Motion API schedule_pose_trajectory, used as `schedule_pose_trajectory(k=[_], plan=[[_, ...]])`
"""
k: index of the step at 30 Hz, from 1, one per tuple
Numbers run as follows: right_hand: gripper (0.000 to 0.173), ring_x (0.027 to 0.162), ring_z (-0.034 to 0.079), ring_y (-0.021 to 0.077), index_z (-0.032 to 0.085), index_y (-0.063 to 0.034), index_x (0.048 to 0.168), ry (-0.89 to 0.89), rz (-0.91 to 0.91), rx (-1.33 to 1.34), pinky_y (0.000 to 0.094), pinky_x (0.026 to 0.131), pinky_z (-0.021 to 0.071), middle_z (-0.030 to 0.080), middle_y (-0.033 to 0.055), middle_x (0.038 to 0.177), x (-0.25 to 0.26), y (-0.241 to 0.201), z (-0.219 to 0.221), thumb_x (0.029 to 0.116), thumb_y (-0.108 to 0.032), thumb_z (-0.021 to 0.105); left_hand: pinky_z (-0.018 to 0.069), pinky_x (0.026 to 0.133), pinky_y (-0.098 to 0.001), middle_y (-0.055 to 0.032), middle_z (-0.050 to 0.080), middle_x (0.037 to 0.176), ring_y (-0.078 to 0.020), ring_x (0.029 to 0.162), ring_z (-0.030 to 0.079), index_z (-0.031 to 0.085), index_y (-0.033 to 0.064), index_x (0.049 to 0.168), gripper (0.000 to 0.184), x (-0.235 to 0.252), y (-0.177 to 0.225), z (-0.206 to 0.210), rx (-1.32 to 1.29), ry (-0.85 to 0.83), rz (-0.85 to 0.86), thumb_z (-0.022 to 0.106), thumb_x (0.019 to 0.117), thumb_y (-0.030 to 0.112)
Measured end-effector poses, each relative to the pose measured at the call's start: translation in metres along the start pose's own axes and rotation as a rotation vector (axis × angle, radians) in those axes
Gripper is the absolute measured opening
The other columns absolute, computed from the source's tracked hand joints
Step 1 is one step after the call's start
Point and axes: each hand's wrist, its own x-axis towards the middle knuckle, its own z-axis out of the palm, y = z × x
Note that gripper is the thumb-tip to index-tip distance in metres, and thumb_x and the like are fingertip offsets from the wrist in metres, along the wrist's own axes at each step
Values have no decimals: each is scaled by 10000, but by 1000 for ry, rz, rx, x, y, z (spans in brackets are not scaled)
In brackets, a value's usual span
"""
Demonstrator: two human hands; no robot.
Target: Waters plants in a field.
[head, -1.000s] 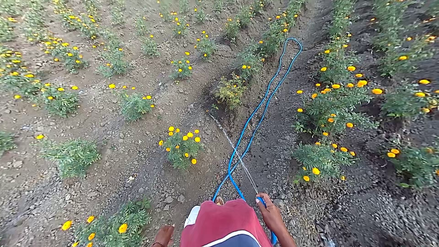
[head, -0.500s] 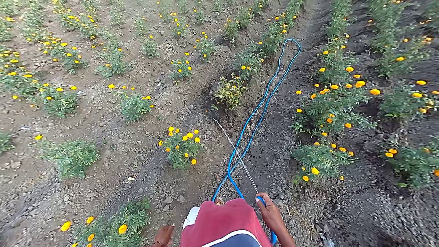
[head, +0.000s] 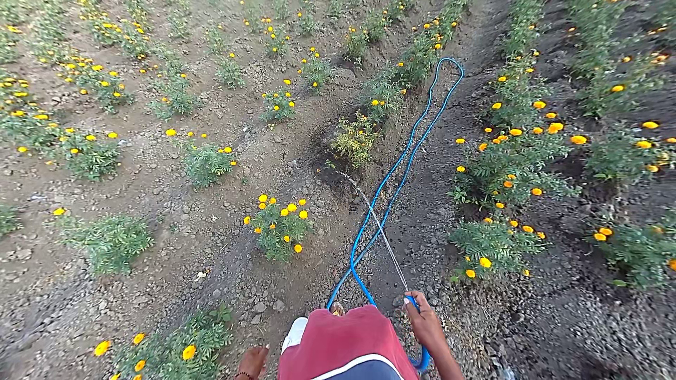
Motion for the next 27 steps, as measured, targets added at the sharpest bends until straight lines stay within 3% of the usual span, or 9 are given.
schedule_pose_trajectory(k=[9, 16, 27], plan=[[258, 614, 540, 221, 624, -79, 1267, -23, -4, -27, 472, 625, 467, 601, 103, 772, 2, -11, -5, 1054, -189, 528, 520, 938, -581, -259, 688, 1211, -396, 1097, 682, 622, -25, 1310, 436, 2, -2, 5, -14, 8, 0, 485, 1096, 330], [259, 553, 507, 189, 617, -82, 1272, -30, -9, 13, 433, 559, 457, 574, 80, 730, 4, -13, -8, 1053, -189, 530, 521, 925, -567, -270, 678, 1204, -392, 1076, 678, 612, -43, 1308, 432, 0, -3, 9, -63, 13, -1, 495, 1094, 313], [275, 575, 522, 197, 617, -69, 1284, -34, -19, -1, 440, 583, 466, 587, 88, 744, 5, -18, -12, 1050, -180, 525, 522, 930, -587, -261, 687, 1206, -400, 1092, 681, 622, -33, 1300, 439, 4, -3, 13, -61, 8, 6, 496, 1092, 332]])
